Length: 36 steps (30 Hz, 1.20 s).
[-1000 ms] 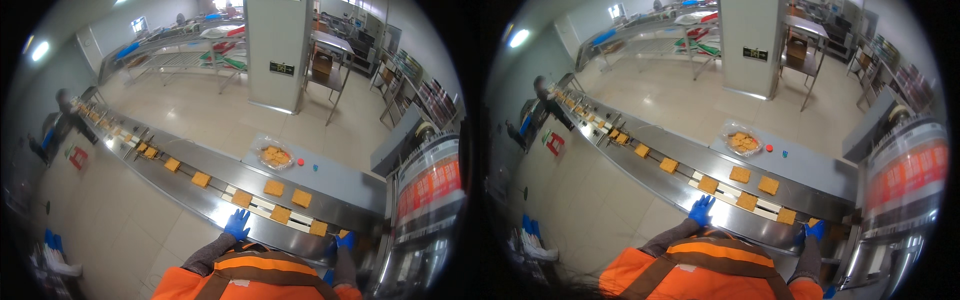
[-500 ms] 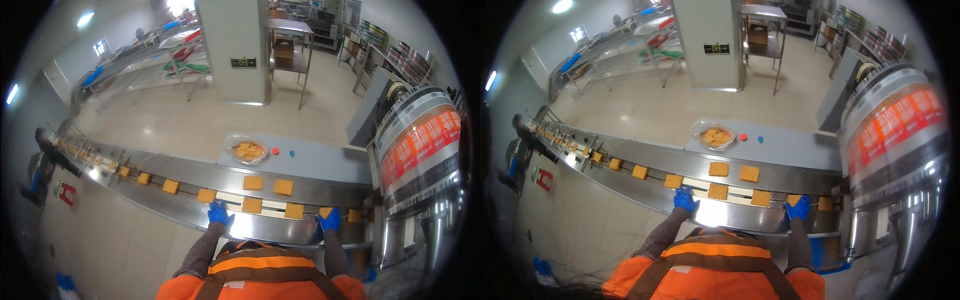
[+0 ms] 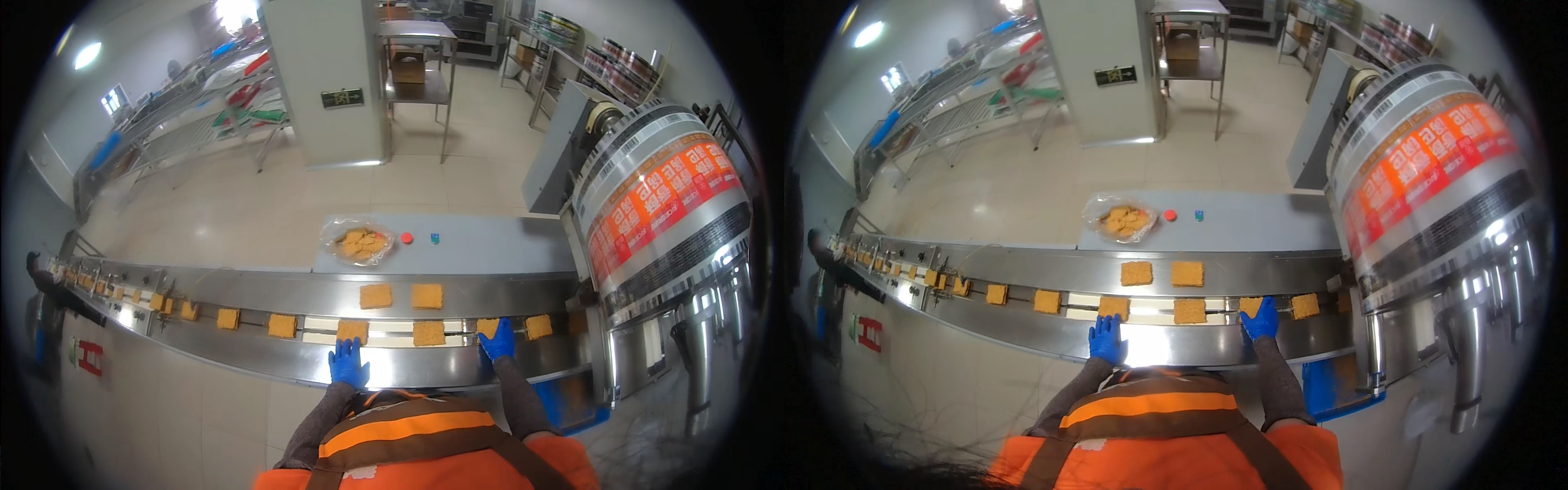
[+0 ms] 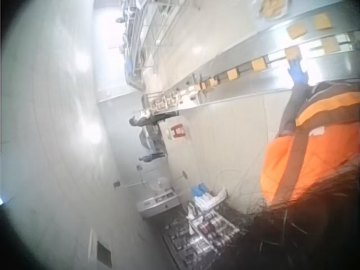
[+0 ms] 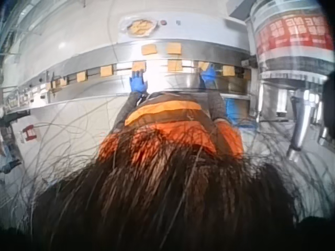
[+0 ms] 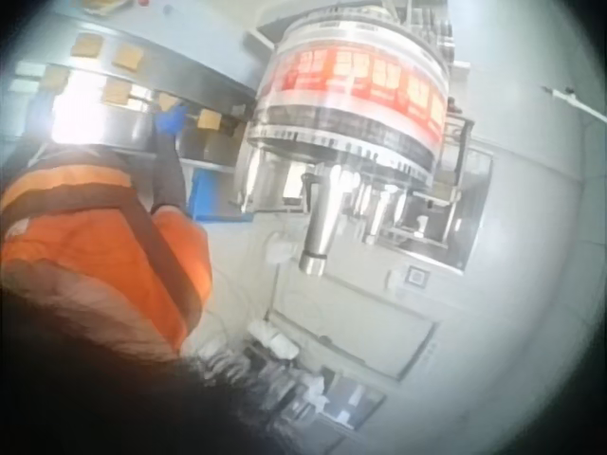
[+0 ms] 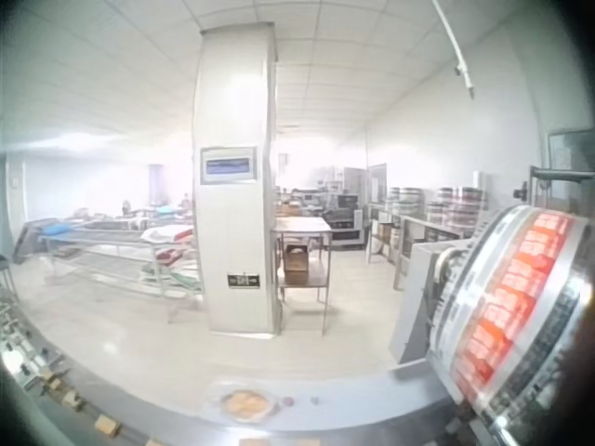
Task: The person places yellow rectangular food items onto a moving conveyor belt in a factory setting. They use gloved hands to position each item as it moves along the line toward a packaging machine.
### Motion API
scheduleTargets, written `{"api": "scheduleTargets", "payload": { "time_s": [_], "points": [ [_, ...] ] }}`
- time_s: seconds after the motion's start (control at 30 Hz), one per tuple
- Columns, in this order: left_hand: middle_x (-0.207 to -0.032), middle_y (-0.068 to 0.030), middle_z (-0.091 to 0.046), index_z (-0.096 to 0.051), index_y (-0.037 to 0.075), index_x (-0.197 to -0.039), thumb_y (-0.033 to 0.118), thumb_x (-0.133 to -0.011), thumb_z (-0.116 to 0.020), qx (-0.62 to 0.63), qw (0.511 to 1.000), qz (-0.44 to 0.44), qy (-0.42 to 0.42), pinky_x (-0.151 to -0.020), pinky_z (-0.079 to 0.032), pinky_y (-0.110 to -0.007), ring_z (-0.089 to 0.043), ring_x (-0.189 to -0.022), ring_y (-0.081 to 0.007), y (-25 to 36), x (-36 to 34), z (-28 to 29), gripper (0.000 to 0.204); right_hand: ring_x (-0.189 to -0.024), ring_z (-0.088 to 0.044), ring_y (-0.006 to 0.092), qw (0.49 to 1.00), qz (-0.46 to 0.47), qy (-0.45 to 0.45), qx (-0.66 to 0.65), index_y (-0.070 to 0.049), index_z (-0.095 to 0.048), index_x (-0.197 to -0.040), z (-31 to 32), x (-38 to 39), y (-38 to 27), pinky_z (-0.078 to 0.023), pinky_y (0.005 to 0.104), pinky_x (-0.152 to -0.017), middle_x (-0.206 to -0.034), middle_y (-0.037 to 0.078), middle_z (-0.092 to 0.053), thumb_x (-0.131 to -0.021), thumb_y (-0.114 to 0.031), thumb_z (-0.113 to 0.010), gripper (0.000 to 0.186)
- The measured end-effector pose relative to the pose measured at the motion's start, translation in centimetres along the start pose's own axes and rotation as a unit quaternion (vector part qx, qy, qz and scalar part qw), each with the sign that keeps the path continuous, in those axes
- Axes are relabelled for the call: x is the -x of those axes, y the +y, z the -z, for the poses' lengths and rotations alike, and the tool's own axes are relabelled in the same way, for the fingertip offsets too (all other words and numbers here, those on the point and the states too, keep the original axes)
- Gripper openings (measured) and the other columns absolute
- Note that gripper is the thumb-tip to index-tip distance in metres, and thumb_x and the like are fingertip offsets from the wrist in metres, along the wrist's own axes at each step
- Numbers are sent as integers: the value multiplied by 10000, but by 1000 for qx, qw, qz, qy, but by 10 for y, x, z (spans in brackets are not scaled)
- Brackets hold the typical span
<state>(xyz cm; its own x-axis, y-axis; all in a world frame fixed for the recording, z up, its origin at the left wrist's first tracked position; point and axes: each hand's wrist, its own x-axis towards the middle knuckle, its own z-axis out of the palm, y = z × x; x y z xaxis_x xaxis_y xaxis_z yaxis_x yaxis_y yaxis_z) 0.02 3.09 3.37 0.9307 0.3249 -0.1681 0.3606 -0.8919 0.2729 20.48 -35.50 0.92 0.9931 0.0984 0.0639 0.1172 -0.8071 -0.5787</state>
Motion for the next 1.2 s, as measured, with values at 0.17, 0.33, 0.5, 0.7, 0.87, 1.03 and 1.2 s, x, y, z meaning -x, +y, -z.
{"api": "scheduleTargets", "payload": {
  "time_s": [0.17, 0.33, 0.5, 0.7, 0.87, 1.03, 1.2],
  "points": [
    [-1524, -210, -338, -296, 105, -1518, 439, -807, -664, 15, 1000, -5, -9, -1126, -227, -608, -241, -1444, -418, -4, 1, -10, 867, -1292, -427, 478, 968, 222, 30, 117, 62, -399, -1392, 3, 23, -20, -349, 511, -1095, -1473, 308, -363, -787, -337, -717, 792],
    [-1527, -224, -334, -310, 98, -1511, 441, -803, -659, 6, 1000, 7, -11, -1133, -210, -607, -232, -1448, -421, -4, -1, -6, 861, -1392, -307, 456, 967, 233, -65, 73, 42, -362, -1446, -27, 44, -69, -250, 524, -1150, -1531, 294, -280, -866, -440, -649, 807],
    [-1530, -229, -325, -309, 90, -1511, 420, -791, -664, 13, 1000, 13, -6, -1136, -199, -609, -211, -1456, -426, -9, -4, -11, 868, -1294, -460, 420, 919, 333, -212, -20, -11, -463, -1404, -46, 61, -91, -363, 500, -1079, -1429, 271, -448, -887, -408, -648, 678],
    [-1531, -217, -323, -295, 101, -1514, 381, -782, -673, 25, 1000, 1, 1, -1139, -199, -599, -217, -1454, -421, -8, -2, -16, 870, -1133, -596, 387, 942, 332, -34, -28, -61, -559, -1328, -9, 58, -43, -461, 463, -987, -1243, 212, -615, -857, -328, -676, 554],
    [-1529, -212, -329, -301, 109, -1511, 367, -786, -672, 22, 1000, 7, -4, -1142, -199, -591, -212, -1456, -416, -4, 0, -7, 855, -1058, -609, 436, 977, 40, 73, 197, 78, -340, -1426, 18, 5, 28, -497, 500, -884, -1161, 301, -611, -765, -463, -753, 949],
    [-1526, -211, -338, -304, 108, -1513, 378, -785, -681, 12, 1000, 12, -5, -1143, -202, -592, -222, -1453, -417, -8, -4, -15, 863, -1100, -581, 453, 989, -102, -55, 92, 48, -296, -1455, 39, -16, 45, -468, 505, -940, -1239, 294, -581, -784, -454, -737, 947],
    [-1511, -219, -357, -327, 122, -1505, 401, -801, -678, 25, 999, 18, -7, -1132, -219, -611, -231, -1450, -419, -6, -6, -13, 835, -1254, -460, 453, 974, 33, 0, 224, 24, -327, -1459, 37, -6, 47, -369, 508, -1059, -1409, 270, -463, -814, -377, -710, 851]
  ]
}}
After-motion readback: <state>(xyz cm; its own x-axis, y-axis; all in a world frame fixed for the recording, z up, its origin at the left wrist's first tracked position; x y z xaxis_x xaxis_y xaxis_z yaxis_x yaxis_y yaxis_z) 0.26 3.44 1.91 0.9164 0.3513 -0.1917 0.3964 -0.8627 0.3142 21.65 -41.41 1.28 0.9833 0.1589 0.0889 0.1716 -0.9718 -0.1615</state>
